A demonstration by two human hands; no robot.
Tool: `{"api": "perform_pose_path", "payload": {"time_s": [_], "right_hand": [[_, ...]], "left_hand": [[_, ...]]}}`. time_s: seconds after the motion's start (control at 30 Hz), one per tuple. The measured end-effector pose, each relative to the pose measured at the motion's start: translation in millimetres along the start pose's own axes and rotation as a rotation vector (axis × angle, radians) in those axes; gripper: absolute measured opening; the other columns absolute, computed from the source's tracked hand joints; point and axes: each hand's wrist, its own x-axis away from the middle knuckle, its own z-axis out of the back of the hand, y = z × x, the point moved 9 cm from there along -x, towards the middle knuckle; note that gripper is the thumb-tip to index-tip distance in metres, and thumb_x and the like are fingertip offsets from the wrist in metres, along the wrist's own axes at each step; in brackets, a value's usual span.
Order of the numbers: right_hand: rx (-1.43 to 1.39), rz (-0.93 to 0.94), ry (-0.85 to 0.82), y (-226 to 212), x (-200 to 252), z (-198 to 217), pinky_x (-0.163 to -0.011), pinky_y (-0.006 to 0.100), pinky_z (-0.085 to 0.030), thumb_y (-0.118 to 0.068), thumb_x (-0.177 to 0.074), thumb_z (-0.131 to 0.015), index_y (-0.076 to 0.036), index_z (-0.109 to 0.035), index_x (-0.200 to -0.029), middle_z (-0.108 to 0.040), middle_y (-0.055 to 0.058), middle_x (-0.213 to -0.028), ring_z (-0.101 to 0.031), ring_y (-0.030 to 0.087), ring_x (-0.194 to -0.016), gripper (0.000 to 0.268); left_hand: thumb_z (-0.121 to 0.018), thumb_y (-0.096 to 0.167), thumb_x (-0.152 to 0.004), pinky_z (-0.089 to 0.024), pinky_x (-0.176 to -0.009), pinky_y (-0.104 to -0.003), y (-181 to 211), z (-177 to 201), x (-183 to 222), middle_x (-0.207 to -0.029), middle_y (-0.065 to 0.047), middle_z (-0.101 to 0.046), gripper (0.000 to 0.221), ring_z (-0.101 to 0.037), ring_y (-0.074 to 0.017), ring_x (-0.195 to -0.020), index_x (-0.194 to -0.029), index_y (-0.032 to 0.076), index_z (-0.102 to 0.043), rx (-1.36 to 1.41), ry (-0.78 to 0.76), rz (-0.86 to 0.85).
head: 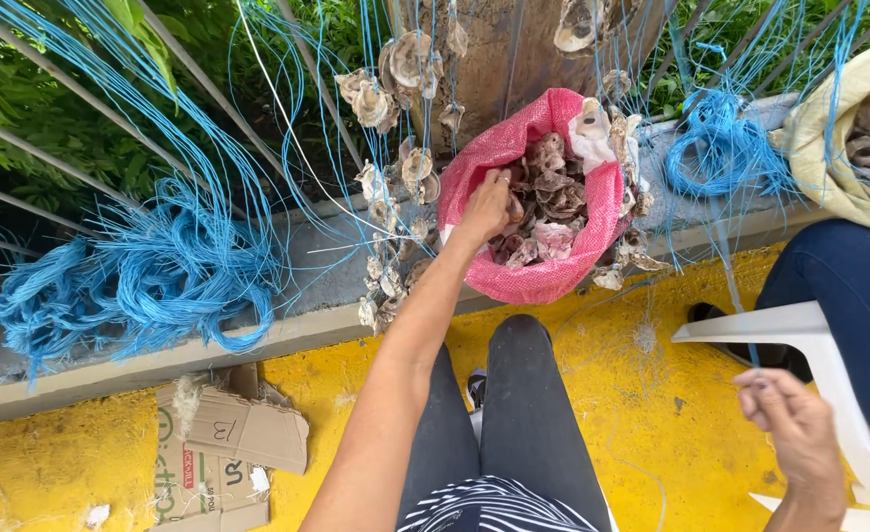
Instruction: Threading twine through empty oyster shells to create strings for aquaculture.
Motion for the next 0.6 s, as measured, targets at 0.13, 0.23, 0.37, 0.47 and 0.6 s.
{"api": "perform_pose_path", "payload": {"time_s": [0.13,0.23,0.37,0.47,0.6], "right_hand": [[0.116,-0.053,-0.112,72,-2,-17,-0.065,0.030,-0.050,-0.003,-0.101,-0.056,-0.002,-0.076,-0.113,-0.070,0.010,-0.081,-0.060,0.018,-0.069,0.023],[0.350,-0.217,-0.142,76,5,-38,-0.072,0.032,-0.058,-0.010,-0.099,-0.059,-0.004,-0.078,-0.109,-0.074,0.011,-0.087,-0.070,0.019,-0.076,0.022],[0.631,-0.083,-0.154,29,1,-64,-0.083,0.034,-0.054,-0.022,-0.098,-0.065,-0.006,-0.079,-0.109,-0.081,0.007,-0.090,-0.070,0.017,-0.084,0.024],[0.529,-0.010,-0.146,12,-11,-74,-0.077,0.034,-0.055,-0.020,-0.098,-0.062,-0.006,-0.077,-0.112,-0.079,0.008,-0.085,-0.072,0.017,-0.079,0.025],[-0.092,-0.021,-0.128,10,-26,-84,-0.052,0.030,-0.048,-0.010,-0.105,-0.057,0.001,-0.072,-0.117,-0.073,0.014,-0.081,-0.059,0.018,-0.061,0.021]], "left_hand": [[-0.068,-0.008,-0.068,-0.053,-0.089,-0.053,-5,2,4,-0.129,-0.023,-0.050,0.073,-0.062,-0.0445,-0.107,-0.137,-0.004,-0.047,-0.173,-0.050,0.117],[-0.064,-0.005,-0.088,-0.055,-0.089,-0.054,-10,8,8,-0.130,-0.022,-0.053,0.043,-0.066,-0.0414,-0.105,-0.130,0.000,-0.056,-0.207,-0.067,0.170],[-0.079,0.012,-0.083,-0.053,-0.083,-0.053,0,34,11,-0.113,-0.017,-0.063,0.029,-0.066,-0.0379,-0.101,-0.107,0.005,-0.065,-0.122,-0.001,0.238],[-0.080,0.016,-0.083,-0.057,-0.079,-0.044,-23,24,7,-0.103,-0.011,-0.069,0.026,-0.070,-0.0271,-0.093,-0.105,0.009,-0.068,0.128,-0.011,0.340],[-0.078,0.012,-0.089,-0.056,-0.086,-0.037,-25,20,2,-0.103,-0.009,-0.079,0.026,-0.072,-0.0164,-0.091,-0.113,0.008,-0.069,0.668,0.011,0.436]]}}
